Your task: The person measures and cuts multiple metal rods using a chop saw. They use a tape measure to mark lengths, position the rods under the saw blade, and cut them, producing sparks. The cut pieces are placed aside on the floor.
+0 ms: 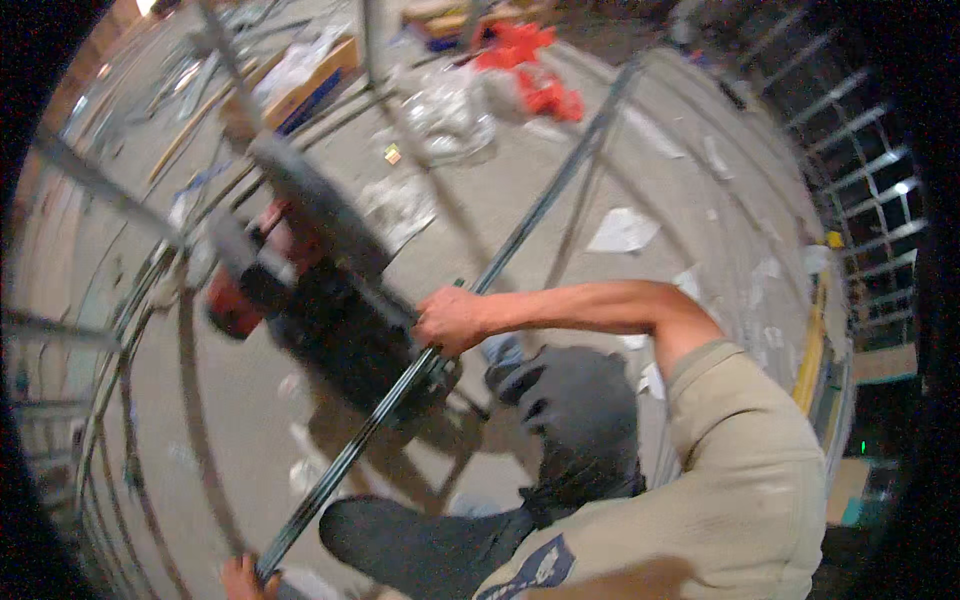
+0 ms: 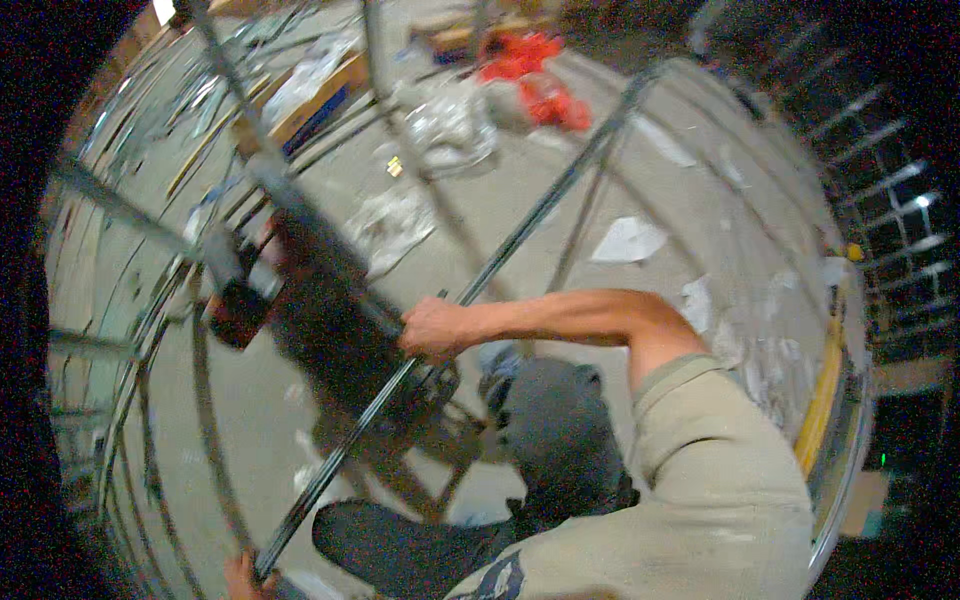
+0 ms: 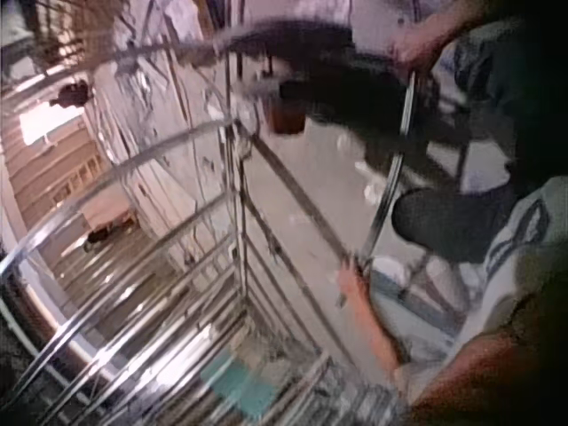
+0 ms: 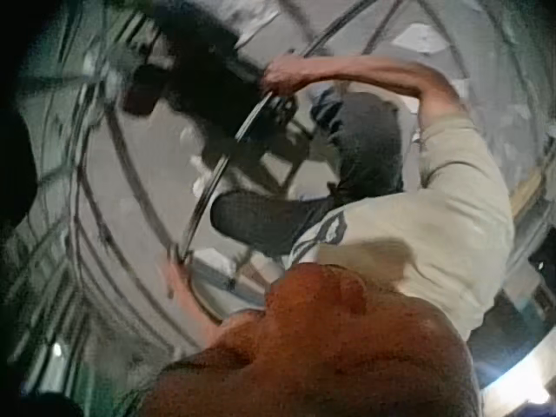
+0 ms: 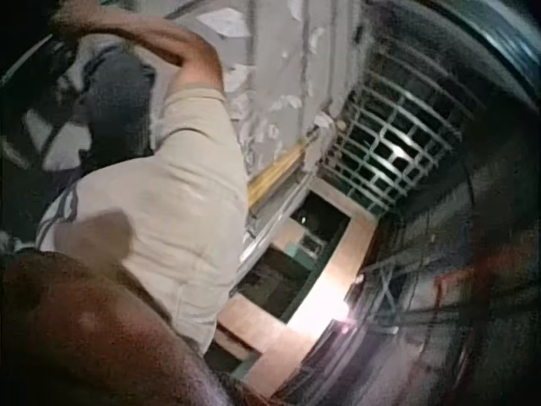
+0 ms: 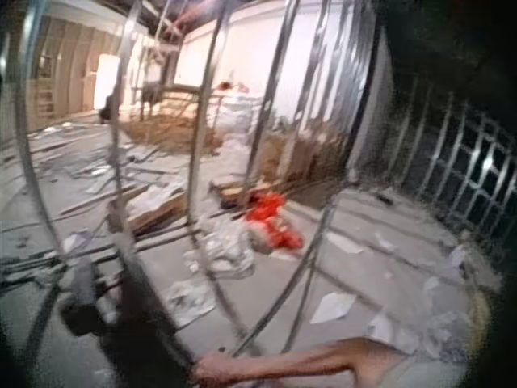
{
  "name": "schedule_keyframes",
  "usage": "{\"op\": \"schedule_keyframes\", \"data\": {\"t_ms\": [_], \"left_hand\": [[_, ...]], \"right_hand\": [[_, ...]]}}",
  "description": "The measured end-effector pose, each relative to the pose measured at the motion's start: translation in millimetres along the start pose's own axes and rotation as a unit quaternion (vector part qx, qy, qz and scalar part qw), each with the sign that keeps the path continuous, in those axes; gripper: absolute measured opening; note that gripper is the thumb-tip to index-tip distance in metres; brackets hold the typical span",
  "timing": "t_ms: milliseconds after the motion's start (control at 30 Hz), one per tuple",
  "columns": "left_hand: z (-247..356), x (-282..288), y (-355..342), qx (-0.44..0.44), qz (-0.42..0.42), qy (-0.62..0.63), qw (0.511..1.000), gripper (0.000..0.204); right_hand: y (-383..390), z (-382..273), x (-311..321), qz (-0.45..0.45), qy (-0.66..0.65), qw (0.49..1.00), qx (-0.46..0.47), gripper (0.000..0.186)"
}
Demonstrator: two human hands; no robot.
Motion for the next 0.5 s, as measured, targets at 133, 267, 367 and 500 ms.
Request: {"op": "schedule_keyframes", "data": {"t_ms": [133, 267, 367, 500], "left_hand": [[121, 22, 11, -0.182, 0.227, -0.046, 0.956, 0.106], [238, 9, -47, -0.254, 0.155, 0.048, 0.954, 0.094], [250, -15, -62, -0.166, 0.008, 0.046, 0.985, 0.054], [248, -31, -69, -0.174, 0.033, 0.010, 0.984, 0.029]], "right_hand": [[-51, -76, -19, -0.057, -0.011, 0.997, 0.052, 0.020], [-86, -129, -28, -0.048, -0.101, 0.987, 0.114, 0.016], [-92, -150, -27, 0.020, -0.047, 0.982, 0.183, 0.014], [-93, -142, -11, 0.077, -0.096, 0.956, 0.267, 0.022]]}}
Point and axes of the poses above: each hand's wrist, its own y-axis away from the middle knuckle, its own x-axis out of the back of the hand, z = x × y, the point moved 4 cm from there along -y, towards the middle knuckle, and after that the axes turned 1 degree about -y, right-handed, at the moved point
